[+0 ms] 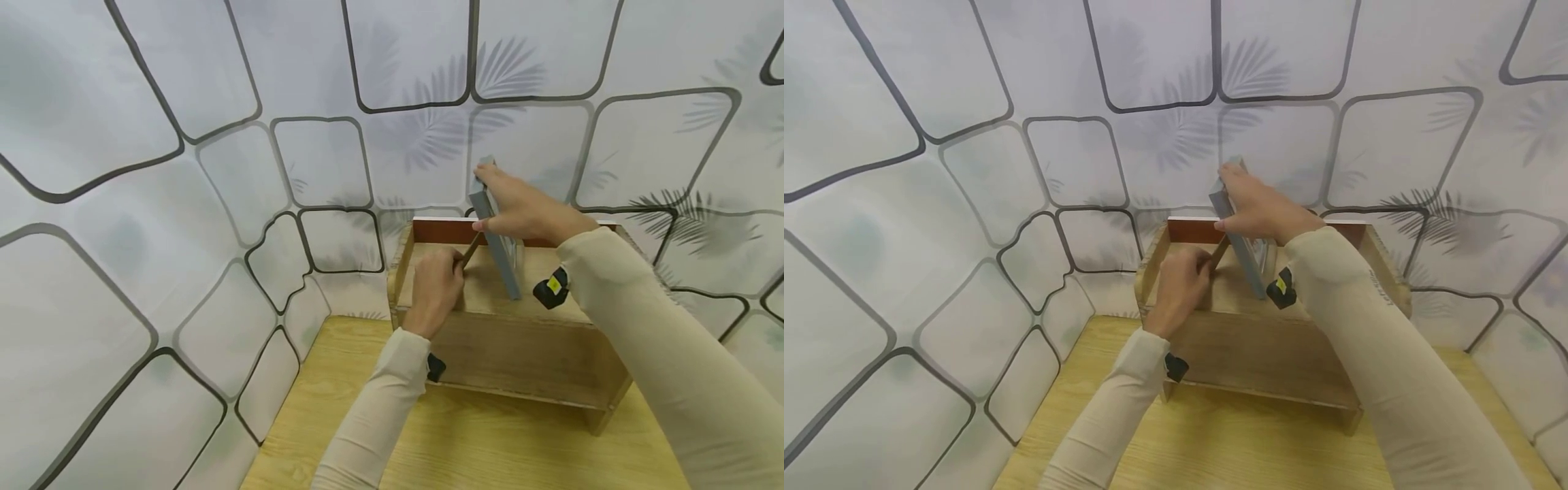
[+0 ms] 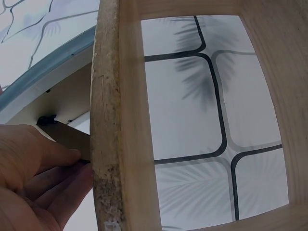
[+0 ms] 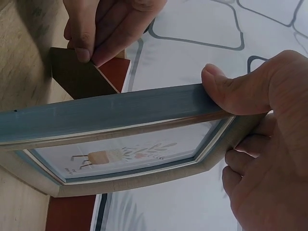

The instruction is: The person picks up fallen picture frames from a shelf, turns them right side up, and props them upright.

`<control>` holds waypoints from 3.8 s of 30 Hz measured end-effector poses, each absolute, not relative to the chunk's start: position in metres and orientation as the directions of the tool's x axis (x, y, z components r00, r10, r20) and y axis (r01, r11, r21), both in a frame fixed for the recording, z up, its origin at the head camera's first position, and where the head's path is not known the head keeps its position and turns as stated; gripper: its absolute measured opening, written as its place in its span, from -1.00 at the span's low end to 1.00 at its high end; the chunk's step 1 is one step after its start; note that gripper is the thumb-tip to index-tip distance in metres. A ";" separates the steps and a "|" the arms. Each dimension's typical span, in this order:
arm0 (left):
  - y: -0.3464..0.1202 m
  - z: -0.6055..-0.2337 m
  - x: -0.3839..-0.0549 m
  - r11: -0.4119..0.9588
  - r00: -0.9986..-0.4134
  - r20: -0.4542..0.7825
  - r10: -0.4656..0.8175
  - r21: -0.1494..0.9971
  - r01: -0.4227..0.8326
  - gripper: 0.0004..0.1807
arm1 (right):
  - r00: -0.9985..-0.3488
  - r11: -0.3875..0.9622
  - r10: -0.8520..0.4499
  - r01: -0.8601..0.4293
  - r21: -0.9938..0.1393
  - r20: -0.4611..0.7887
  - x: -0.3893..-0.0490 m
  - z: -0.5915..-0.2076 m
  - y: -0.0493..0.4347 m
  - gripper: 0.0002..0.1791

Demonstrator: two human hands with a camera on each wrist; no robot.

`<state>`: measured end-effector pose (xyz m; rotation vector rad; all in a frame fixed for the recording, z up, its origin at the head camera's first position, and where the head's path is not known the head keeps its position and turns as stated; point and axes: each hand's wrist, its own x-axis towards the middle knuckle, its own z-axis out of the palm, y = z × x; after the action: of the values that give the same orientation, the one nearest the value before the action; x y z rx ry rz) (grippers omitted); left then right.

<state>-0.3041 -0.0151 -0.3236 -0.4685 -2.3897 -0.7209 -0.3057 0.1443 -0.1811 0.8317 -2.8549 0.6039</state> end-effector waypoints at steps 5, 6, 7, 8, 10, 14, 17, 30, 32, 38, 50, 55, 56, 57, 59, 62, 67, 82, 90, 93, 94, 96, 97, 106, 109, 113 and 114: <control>-0.015 -0.323 -0.305 0.792 -0.768 0.623 0.150 0.389 0.471 -0.93 | -0.843 0.764 -0.492 -0.537 -0.356 0.216 -0.306 -0.181 0.144 0.02; -0.015 -0.323 -0.305 0.793 -0.768 0.623 0.151 0.388 0.471 -0.93 | -0.842 0.763 -0.494 -0.539 -0.355 0.218 -0.306 -0.181 0.143 0.02; -0.015 -0.323 -0.306 0.794 -0.768 0.622 0.151 0.387 0.469 -0.94 | -0.840 0.762 -0.496 -0.542 -0.353 0.219 -0.306 -0.181 0.143 0.02; -0.015 -0.322 -0.306 0.795 -0.768 0.622 0.152 0.385 0.469 -0.94 | -0.838 0.760 -0.498 -0.546 -0.352 0.223 -0.307 -0.180 0.142 0.02; -0.015 -0.322 -0.305 0.796 -0.766 0.624 0.155 0.381 0.471 -0.93 | -0.833 0.760 -0.507 -0.553 -0.342 0.222 -0.307 -0.181 0.142 0.03; -0.015 -0.320 -0.302 0.798 -0.743 0.650 0.159 0.358 0.485 -0.89 | -0.816 0.742 -0.531 -0.578 -0.339 0.229 -0.306 -0.180 0.145 0.08; -0.015 -0.317 -0.299 0.802 -0.697 0.700 0.154 0.324 0.502 -0.83 | -0.811 0.712 -0.520 -0.585 -0.387 0.270 -0.305 -0.178 0.152 0.03; 0.008 -0.303 -0.273 0.575 -0.690 0.717 0.104 0.522 0.629 -0.58 | -0.802 0.593 -0.384 -0.594 -0.544 0.458 -0.332 -0.174 0.167 -0.40; 0.015 -0.306 -0.271 0.578 -0.708 0.696 0.119 0.531 0.620 -0.56 | -0.810 0.606 -0.391 -0.583 -0.541 0.436 -0.339 -0.175 0.170 -0.39; 0.030 -0.317 -0.270 0.586 -0.748 0.651 0.127 0.559 0.587 -0.65 | -0.841 0.647 -0.439 -0.541 -0.537 0.317 -0.351 -0.179 0.182 -0.35; 0.033 -0.320 -0.274 0.588 -0.750 0.654 0.104 0.567 0.576 -0.74 | -0.859 0.692 -0.453 -0.508 -0.513 0.239 -0.353 -0.174 0.181 -0.31; 0.029 -0.320 -0.274 0.579 -0.757 0.642 0.124 0.572 0.580 -0.77 | -0.864 0.700 -0.439 -0.500 -0.510 0.245 -0.353 -0.175 0.181 -0.30; 0.028 -0.319 -0.274 0.580 -0.758 0.640 0.127 0.572 0.580 -0.77 | -0.866 0.700 -0.434 -0.498 -0.512 0.250 -0.353 -0.176 0.181 -0.29; 0.027 -0.319 -0.274 0.584 -0.761 0.636 0.129 0.571 0.577 -0.77 | -0.868 0.703 -0.428 -0.496 -0.510 0.254 -0.352 -0.176 0.182 -0.29; 0.026 -0.319 -0.275 0.597 -0.770 0.625 0.129 0.571 0.564 -0.76 | -0.872 0.711 -0.411 -0.489 -0.506 0.265 -0.353 -0.178 0.185 -0.27; 0.024 -0.319 -0.276 0.622 -0.787 0.604 0.121 0.572 0.535 -0.75 | -0.880 0.727 -0.388 -0.476 -0.495 0.276 -0.353 -0.180 0.190 -0.24; 0.020 -0.318 -0.278 0.633 -0.808 0.576 0.123 0.582 0.511 -0.71 | -0.884 0.734 -0.352 -0.464 -0.496 0.306 -0.355 -0.183 0.194 -0.20; 0.020 -0.317 -0.283 0.603 -0.819 0.563 0.107 0.618 0.504 -0.67 | -0.870 0.801 -0.217 -0.418 -0.428 0.443 -0.347 -0.191 0.210 -0.14; 0.019 -0.318 -0.287 0.565 -0.820 0.564 0.103 0.645 0.514 -0.67 | -0.876 0.868 -0.088 -0.301 -0.396 0.474 -0.339 -0.195 0.210 -0.08; 0.019 -0.318 -0.290 0.552 -0.816 0.570 0.098 0.651 0.521 -0.67 | -0.873 0.882 -0.054 -0.270 -0.387 0.485 -0.335 -0.196 0.212 -0.05; 0.020 -0.319 -0.290 0.551 -0.815 0.572 0.095 0.652 0.521 -0.67 | -0.872 0.887 -0.043 -0.258 -0.384 0.488 -0.334 -0.196 0.212 -0.04; 0.021 -0.319 -0.292 0.551 -0.811 0.578 0.090 0.650 0.524 -0.67 | -0.866 0.894 -0.017 -0.236 -0.380 0.499 -0.332 -0.196 0.214 -0.03; 0.021 -0.319 -0.292 0.553 -0.809 0.582 0.086 0.647 0.525 -0.67 | -0.863 0.897 -0.003 -0.226 -0.380 0.506 -0.331 -0.196 0.214 -0.02; 0.023 -0.319 -0.300 0.596 -0.789 0.610 0.070 0.609 0.523 -0.67 | -0.831 0.912 0.079 -0.163 -0.377 0.551 -0.326 -0.197 0.214 0.00; 0.024 -0.318 -0.302 0.610 -0.786 0.614 0.072 0.596 0.522 -0.68 | -0.823 0.916 0.106 -0.138 -0.377 0.559 -0.323 -0.198 0.213 -0.01; 0.025 -0.319 -0.305 0.605 -0.791 0.608 0.072 0.604 0.519 -0.68 | -0.812 0.924 0.137 -0.101 -0.368 0.567 -0.321 -0.199 0.213 -0.03; 0.026 -0.319 -0.305 0.602 -0.792 0.606 0.072 0.606 0.519 -0.69 | -0.809 0.926 0.144 -0.093 -0.365 0.570 -0.320 -0.200 0.213 -0.03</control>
<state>-0.3054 0.0260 -0.3188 -0.4662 -2.2956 -1.1059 -0.3203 0.2130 -0.1995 -0.0360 -2.4621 0.5058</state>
